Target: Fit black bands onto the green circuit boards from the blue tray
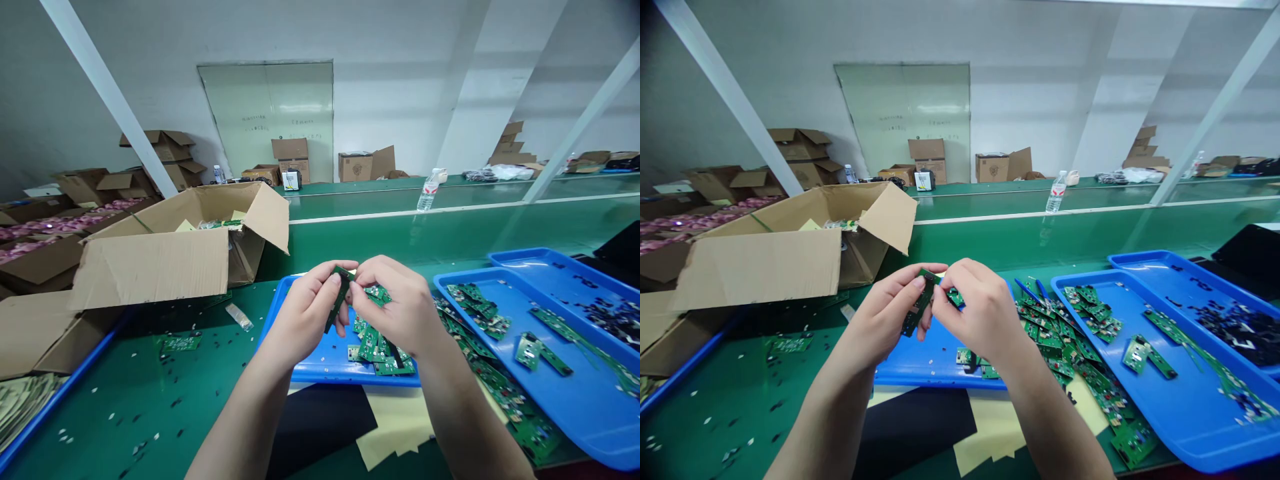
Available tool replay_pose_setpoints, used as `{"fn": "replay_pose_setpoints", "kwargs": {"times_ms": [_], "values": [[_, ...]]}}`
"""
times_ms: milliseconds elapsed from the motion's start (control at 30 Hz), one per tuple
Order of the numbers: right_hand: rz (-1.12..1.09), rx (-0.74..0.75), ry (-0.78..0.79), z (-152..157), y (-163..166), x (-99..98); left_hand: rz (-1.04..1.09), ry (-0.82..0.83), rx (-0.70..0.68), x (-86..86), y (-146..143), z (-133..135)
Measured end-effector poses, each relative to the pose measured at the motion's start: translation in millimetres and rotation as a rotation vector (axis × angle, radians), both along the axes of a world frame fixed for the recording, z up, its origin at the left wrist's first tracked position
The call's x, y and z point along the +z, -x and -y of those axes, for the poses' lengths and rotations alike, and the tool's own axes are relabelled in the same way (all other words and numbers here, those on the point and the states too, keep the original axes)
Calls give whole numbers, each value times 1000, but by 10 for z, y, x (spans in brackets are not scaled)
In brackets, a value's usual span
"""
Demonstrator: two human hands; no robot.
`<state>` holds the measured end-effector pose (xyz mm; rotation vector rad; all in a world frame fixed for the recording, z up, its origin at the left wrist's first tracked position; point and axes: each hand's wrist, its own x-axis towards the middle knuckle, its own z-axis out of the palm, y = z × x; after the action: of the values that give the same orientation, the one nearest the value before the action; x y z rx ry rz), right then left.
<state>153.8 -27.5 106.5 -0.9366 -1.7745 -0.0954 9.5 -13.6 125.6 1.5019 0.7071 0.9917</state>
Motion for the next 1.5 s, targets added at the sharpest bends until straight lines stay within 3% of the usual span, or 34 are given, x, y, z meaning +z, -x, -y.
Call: {"fn": "replay_pose_setpoints", "kwargs": {"times_ms": [200, 367, 533, 867, 1100, 1300, 1500], "values": [[-163, -144, 175, -44, -139, -37, 32, -31, 102, 19, 60, -14], [-120, -36, 90, -49, -167, -13, 67, -63, 151, 14, 89, -25], [-44, 35, -14, -61, -105, 21, -1, -61, 112, -7, 48, -15], [-18, -22, -120, -107, -163, 2, -272, -141, -124, 28, 110, -13], [-285, -257, -307, -20, -204, 49, -185, -350, 141, -32, 146, -54], [-207, -8, 2, 63, -59, 56, -285, -517, 53, -38, 156, -39], [-208, 35, -23, 18, -25, 53, -275, -502, 47, -66, 141, -54]]}}
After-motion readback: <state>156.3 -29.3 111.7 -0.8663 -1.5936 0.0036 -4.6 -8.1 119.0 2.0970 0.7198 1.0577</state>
